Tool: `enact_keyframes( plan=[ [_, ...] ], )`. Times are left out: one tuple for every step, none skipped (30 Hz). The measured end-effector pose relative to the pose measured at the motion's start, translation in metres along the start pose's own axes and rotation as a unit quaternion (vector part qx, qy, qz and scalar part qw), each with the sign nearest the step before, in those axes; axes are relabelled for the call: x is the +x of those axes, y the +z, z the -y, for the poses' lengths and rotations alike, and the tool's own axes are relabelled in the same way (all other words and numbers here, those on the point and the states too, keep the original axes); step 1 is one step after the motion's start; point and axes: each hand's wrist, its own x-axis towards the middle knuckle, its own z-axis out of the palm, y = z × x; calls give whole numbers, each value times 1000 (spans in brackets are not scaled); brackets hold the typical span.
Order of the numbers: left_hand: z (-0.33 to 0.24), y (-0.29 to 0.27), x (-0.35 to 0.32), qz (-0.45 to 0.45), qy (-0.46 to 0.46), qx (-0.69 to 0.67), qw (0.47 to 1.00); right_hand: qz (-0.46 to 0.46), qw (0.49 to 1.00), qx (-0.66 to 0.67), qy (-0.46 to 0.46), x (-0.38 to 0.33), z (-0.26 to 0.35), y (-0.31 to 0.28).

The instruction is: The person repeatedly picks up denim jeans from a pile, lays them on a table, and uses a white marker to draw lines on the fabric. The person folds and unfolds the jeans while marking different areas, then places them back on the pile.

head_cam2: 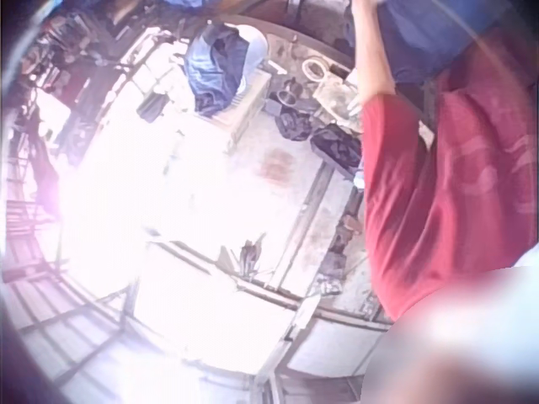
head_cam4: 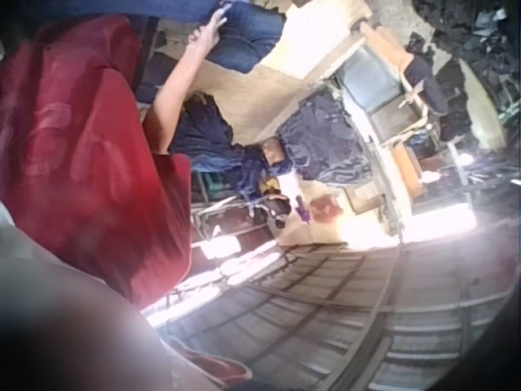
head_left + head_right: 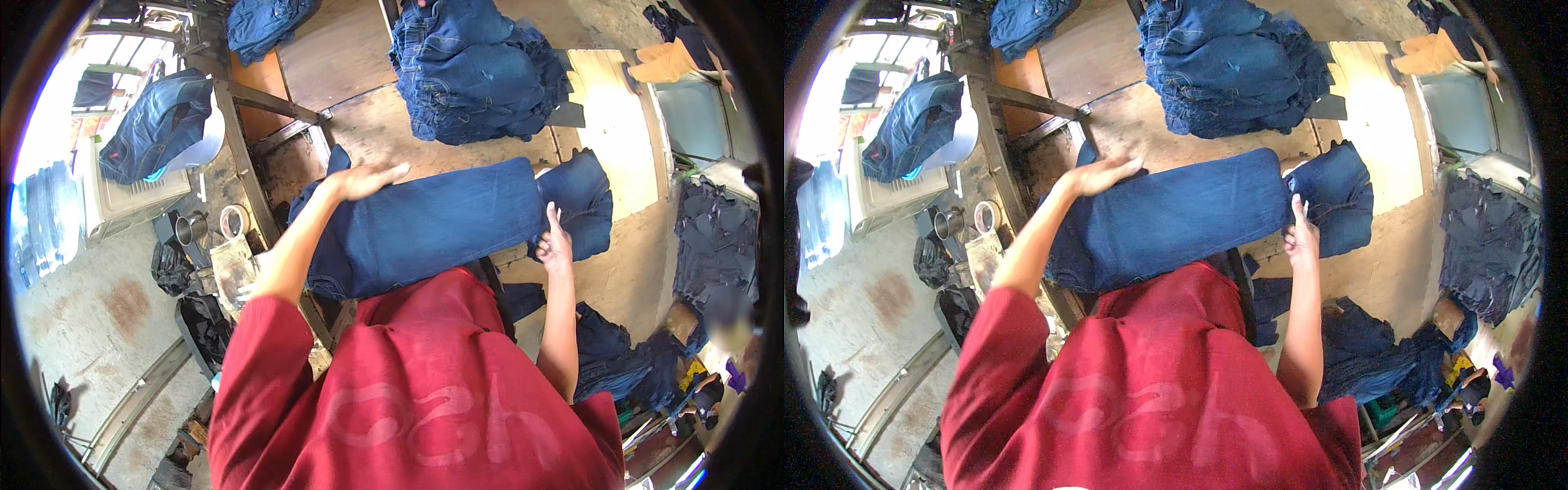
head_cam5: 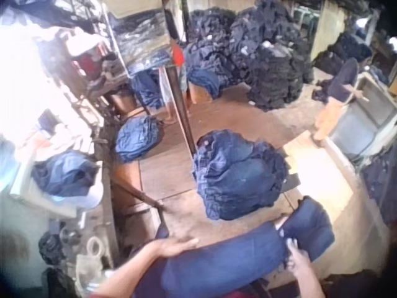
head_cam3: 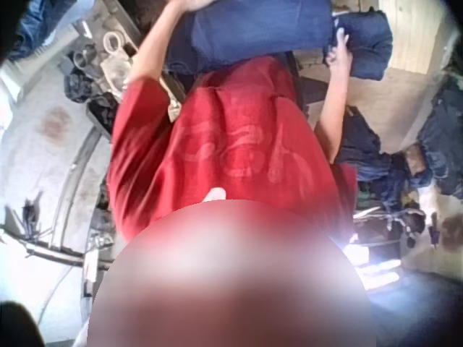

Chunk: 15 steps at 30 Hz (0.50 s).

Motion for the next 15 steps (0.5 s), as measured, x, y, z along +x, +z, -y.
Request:
enact_keyframes(
  plan=[
    [3, 3, 16, 89, -33, -96, 991, 76, 991, 109, 21, 7, -10, 3],
    [7, 3, 28, 126, -65, -197, 970, 115, 969, 211, 58, 14, -19, 9],
    [11, 0, 39, 140, -43, -177, 973, 74, 976, 205, -24, 23, -20, 10],
    [13, -2, 48, 132, -11, -155, 979, 26, 979, 191, -71, 32, -20, 11],
    [13, -2, 54, 160, -1, -110, 981, 1, 969, 226, -105, 43, -17, 15],
    [9, -5, 63, 90, 31, -47, 994, -44, 965, 220, -135, 50, -15, 10],
    [3, -3, 70, 44, 47, 33, 997, -59, 961, 246, -111, 59, -13, 9],
    [-4, -1, 77, -37, 77, 104, 991, -62, 952, 275, -116, 66, -10, 6],
    [-14, 8, 84, -130, 97, 160, 974, -75, 965, 219, -123, 70, -7, 2],
    [-17, 17, 85, -138, 106, 144, 974, -82, 974, 165, -129, 71, -3, -2],
    [-21, 28, 88, -172, 129, 120, 969, -98, 983, 99, -118, 66, 0, -5],
    [-21, 39, 86, -193, 123, 103, 968, -111, 971, -11, -214, 55, 1, -8],
    [-18, 47, 87, -205, 113, 113, 966, -130, 939, -128, -292, 39, 3, -9],
    [-16, 53, 89, -230, 85, 130, 961, -155, 894, -237, -347, 20, 5, -5],
    [-10, 55, 91, -283, 139, 121, 941, -192, 863, -239, -402, -5, 2, 6]
  ],
)
